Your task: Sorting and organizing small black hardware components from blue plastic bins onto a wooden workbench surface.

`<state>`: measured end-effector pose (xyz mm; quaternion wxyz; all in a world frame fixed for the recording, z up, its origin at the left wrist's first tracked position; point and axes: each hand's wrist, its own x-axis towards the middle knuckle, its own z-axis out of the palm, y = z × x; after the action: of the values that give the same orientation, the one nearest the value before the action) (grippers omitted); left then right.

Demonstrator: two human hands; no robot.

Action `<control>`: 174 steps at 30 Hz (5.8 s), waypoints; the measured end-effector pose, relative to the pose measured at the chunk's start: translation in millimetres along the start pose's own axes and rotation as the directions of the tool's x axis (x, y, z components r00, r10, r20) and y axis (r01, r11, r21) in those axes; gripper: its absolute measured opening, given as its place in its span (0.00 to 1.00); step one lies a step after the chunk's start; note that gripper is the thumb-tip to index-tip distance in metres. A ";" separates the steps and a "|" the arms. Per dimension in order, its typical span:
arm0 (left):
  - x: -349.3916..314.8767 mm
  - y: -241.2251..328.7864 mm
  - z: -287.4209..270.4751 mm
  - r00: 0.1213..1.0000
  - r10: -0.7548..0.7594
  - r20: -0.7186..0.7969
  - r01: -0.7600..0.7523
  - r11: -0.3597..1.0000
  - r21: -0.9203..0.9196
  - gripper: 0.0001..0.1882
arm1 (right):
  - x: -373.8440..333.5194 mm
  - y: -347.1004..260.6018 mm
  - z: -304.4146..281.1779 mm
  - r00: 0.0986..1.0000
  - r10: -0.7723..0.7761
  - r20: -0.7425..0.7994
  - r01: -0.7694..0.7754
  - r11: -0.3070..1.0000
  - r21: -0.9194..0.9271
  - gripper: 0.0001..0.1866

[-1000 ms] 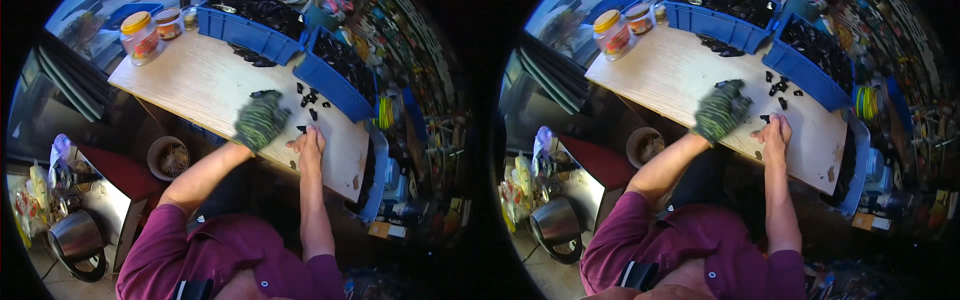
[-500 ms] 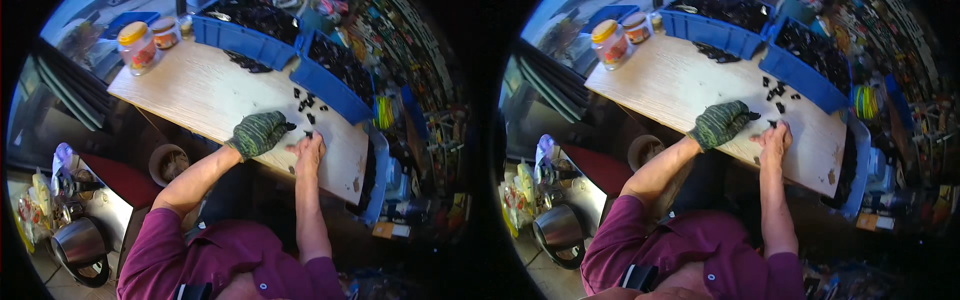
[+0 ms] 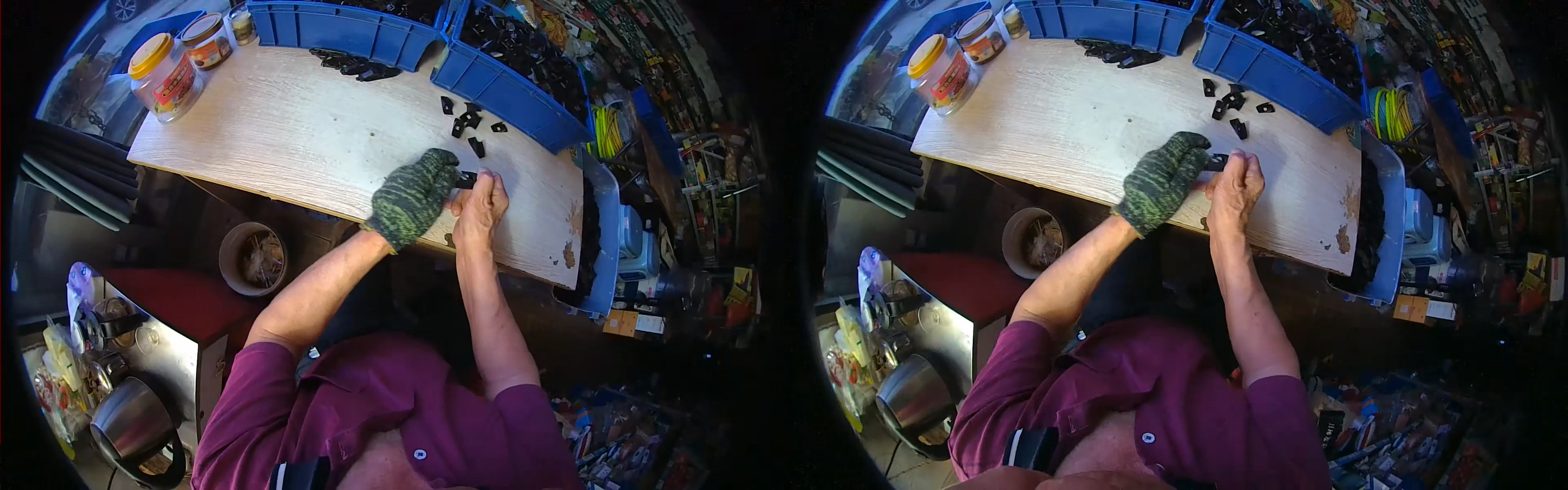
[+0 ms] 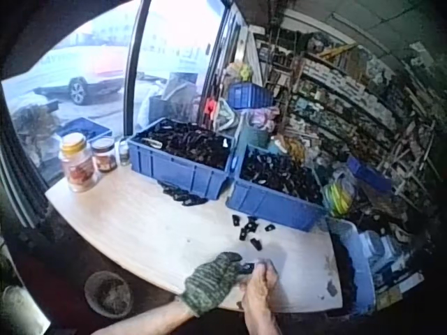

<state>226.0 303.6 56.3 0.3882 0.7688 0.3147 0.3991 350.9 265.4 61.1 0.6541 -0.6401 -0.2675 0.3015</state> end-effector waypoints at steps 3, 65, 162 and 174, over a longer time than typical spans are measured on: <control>2.2 19.1 20.8 0.984 -0.143 -0.106 0.134 0.987 -0.085 0.17 | 10.1 12.9 -5.8 0.986 -0.161 -0.044 0.159 0.986 -0.049 0.16; 35.5 -11.7 0.9 0.972 -0.127 -0.198 0.125 0.992 -0.021 0.10 | 28.1 -32.5 -6.9 0.905 0.244 0.348 -0.175 0.960 -0.217 0.16; 53.4 -29.2 -36.2 0.996 -0.004 -0.093 0.072 0.666 0.742 0.13 | 165.0 -22.6 -36.9 0.988 0.036 0.149 0.087 0.665 -0.741 0.15; 46.9 -15.1 -55.0 0.964 0.136 -0.229 0.044 0.768 0.639 0.16 | 151.6 -28.6 -38.0 0.990 -0.125 0.060 0.129 0.675 -0.727 0.19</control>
<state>198.9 367.3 81.7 0.0490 0.8026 0.4607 0.3758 482.8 351.5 82.8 0.3645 -0.8262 -0.4107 0.1260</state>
